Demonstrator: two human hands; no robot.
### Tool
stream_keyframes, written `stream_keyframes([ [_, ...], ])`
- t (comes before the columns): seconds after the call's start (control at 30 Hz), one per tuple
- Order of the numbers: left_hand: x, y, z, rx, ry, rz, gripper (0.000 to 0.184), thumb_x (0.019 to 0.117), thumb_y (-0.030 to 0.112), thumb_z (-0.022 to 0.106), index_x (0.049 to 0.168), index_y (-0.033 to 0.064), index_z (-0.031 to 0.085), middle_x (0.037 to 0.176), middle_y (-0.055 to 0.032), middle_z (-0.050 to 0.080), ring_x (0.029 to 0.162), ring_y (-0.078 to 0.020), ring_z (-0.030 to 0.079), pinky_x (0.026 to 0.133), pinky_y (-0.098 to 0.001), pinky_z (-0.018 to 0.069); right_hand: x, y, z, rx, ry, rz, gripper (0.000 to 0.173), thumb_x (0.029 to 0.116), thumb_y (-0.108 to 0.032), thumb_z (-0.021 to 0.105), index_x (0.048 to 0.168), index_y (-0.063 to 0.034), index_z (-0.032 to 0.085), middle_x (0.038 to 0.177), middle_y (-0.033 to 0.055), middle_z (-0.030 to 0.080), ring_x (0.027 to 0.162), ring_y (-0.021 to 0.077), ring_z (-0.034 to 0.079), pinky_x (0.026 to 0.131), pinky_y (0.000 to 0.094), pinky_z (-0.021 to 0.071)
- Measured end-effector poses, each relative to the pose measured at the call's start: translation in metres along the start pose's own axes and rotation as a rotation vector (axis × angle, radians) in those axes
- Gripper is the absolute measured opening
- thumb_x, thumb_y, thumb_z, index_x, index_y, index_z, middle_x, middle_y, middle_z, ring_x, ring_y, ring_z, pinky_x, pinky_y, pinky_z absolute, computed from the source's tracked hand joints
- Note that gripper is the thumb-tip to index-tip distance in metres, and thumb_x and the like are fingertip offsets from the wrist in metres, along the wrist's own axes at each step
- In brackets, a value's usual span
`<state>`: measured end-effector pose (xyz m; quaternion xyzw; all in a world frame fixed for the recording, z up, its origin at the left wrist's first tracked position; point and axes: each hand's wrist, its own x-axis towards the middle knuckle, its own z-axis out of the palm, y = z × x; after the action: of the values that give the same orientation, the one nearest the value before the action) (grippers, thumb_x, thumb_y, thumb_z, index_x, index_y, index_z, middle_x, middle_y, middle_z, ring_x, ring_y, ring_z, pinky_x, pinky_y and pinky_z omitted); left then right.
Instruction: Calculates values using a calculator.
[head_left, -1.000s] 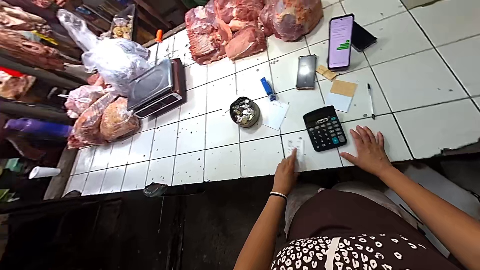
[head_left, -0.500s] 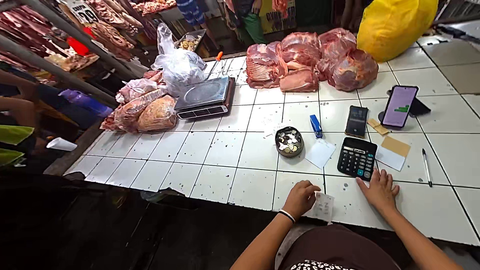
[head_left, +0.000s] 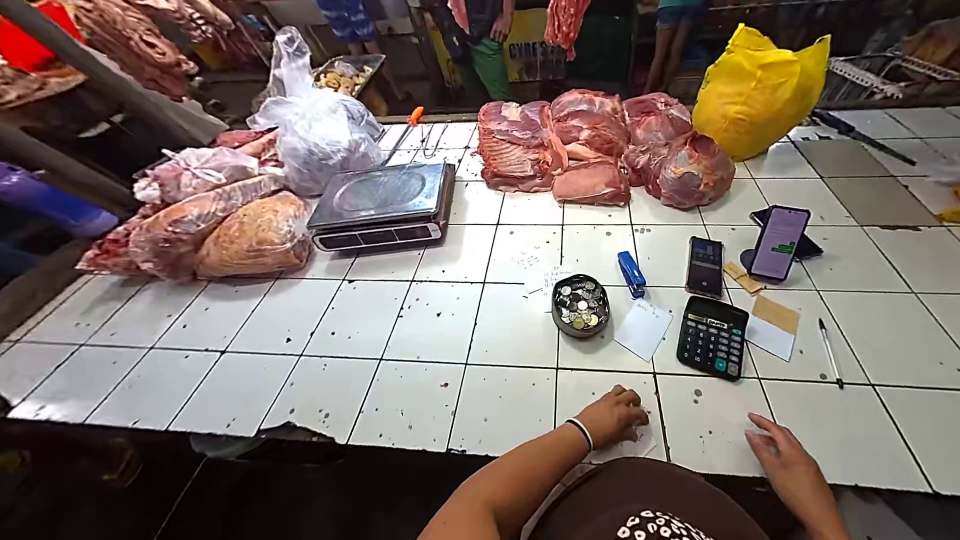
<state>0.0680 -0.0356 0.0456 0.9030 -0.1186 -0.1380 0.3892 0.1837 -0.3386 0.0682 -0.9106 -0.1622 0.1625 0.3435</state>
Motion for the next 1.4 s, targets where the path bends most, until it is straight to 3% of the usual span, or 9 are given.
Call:
stream_keyframes([
  [0.13, 0.010, 0.010, -0.024, -0.177, -0.040, -0.176, 0.033, 0.0981, -0.006, 0.055, 0.130, -0.0012, 0.064, 0.126, -0.0284, 0.062, 0.120, -0.0436, 0.060, 0.107, -0.0544, 0.0462, -0.012, -0.009, -0.004, 0.056, -0.103, 0.097, 0.037, 0.1031, -0.018, 0.062, 0.132, 0.0057, 0.063, 0.124, 0.0283, 0.068, 0.113, 0.0401, 0.068, 0.102, 0.0546, 0.0519],
  [0.27, 0.014, 0.035, -0.045, -0.317, 0.037, -0.072, 0.037, 0.0975, -0.005, 0.057, 0.135, -0.0049, 0.059, 0.104, -0.0232, 0.071, 0.096, -0.0342, 0.069, 0.093, -0.0484, 0.0538, 0.005, -0.072, 0.017, 0.033, -0.391, -0.047, 0.061, 0.0957, -0.027, 0.073, 0.146, 0.0005, 0.053, 0.133, 0.0245, 0.065, 0.124, 0.0376, 0.063, 0.109, 0.0547, 0.0470],
  [0.47, 0.013, 0.042, -0.065, -0.349, 0.272, -0.016, 0.031, 0.0960, -0.002, 0.061, 0.126, -0.0085, 0.064, 0.112, -0.0238, 0.069, 0.097, -0.0283, 0.070, 0.089, -0.0395, 0.0570, 0.033, -0.145, 0.036, -0.223, -0.490, -0.086, 0.034, 0.1070, -0.025, 0.052, 0.127, -0.0019, 0.067, 0.112, 0.0244, 0.072, 0.109, 0.0436, 0.068, 0.096, 0.0650, 0.0491],
  [0.57, -0.001, 0.018, -0.060, -0.234, 0.305, -0.125, 0.032, 0.0982, 0.003, 0.059, 0.128, -0.0074, 0.063, 0.123, -0.0234, 0.068, 0.104, -0.0304, 0.071, 0.093, -0.0427, 0.0576, 0.042, -0.123, 0.015, -0.246, -0.403, 0.074, 0.041, 0.1098, -0.032, 0.047, 0.135, -0.0032, 0.061, 0.114, 0.0275, 0.070, 0.111, 0.0465, 0.066, 0.096, 0.0648, 0.0486],
  [0.83, -0.064, -0.041, -0.028, -0.128, 0.389, -0.216, 0.022, 0.0954, 0.000, 0.060, 0.111, -0.0099, 0.071, 0.102, -0.0245, 0.073, 0.085, -0.0307, 0.073, 0.083, -0.0463, 0.0591, 0.024, -0.040, -0.020, 0.148, 0.008, 0.543, 0.046, 0.1098, -0.020, 0.044, 0.148, 0.0042, 0.044, 0.136, 0.0313, 0.059, 0.129, 0.0437, 0.057, 0.110, 0.0579, 0.0427],
  [0.93, -0.065, -0.055, -0.019, -0.147, 0.512, -0.240, 0.020, 0.0948, 0.003, 0.060, 0.106, -0.0086, 0.072, 0.097, -0.0199, 0.074, 0.080, -0.0187, 0.070, 0.079, -0.0342, 0.0583, 0.016, -0.036, -0.009, 0.247, -0.040, 0.567, 0.046, 0.1072, -0.018, 0.048, 0.146, 0.0062, 0.049, 0.140, 0.0310, 0.057, 0.134, 0.0417, 0.054, 0.113, 0.0568, 0.0393],
  [1.07, -0.046, -0.056, -0.026, -0.203, 0.635, -0.415, 0.019, 0.0976, 0.005, 0.058, 0.106, -0.0068, 0.071, 0.087, -0.0132, 0.072, 0.068, -0.0099, 0.061, 0.068, -0.0289, 0.0526, 0.016, -0.043, -0.007, 0.234, -0.123, 0.533, 0.037, 0.1059, -0.021, 0.050, 0.133, 0.0028, 0.059, 0.125, 0.0280, 0.064, 0.121, 0.0407, 0.061, 0.103, 0.0596, 0.0452],
  [1.27, -0.039, -0.053, -0.033, -0.237, 0.625, -0.524, 0.019, 0.1010, 0.007, 0.056, 0.107, -0.0049, 0.070, 0.073, -0.0071, 0.065, 0.054, -0.0067, 0.054, 0.053, -0.0260, 0.0475, 0.024, -0.022, -0.038, 0.232, -0.020, 0.519, 0.037, 0.1063, -0.020, 0.049, 0.136, 0.0006, 0.058, 0.125, 0.0268, 0.065, 0.120, 0.0400, 0.062, 0.103, 0.0589, 0.0461],
  [1.4, -0.038, -0.043, -0.024, -0.266, 0.737, -0.585, 0.019, 0.1020, 0.006, 0.054, 0.108, -0.0059, 0.068, 0.076, -0.0056, 0.064, 0.058, -0.0022, 0.053, 0.056, -0.0205, 0.0463, 0.035, 0.018, -0.062, 0.249, 0.047, 0.536, 0.036, 0.1061, -0.017, 0.049, 0.134, 0.0025, 0.058, 0.126, 0.0280, 0.065, 0.122, 0.0405, 0.062, 0.105, 0.0586, 0.0452],
])
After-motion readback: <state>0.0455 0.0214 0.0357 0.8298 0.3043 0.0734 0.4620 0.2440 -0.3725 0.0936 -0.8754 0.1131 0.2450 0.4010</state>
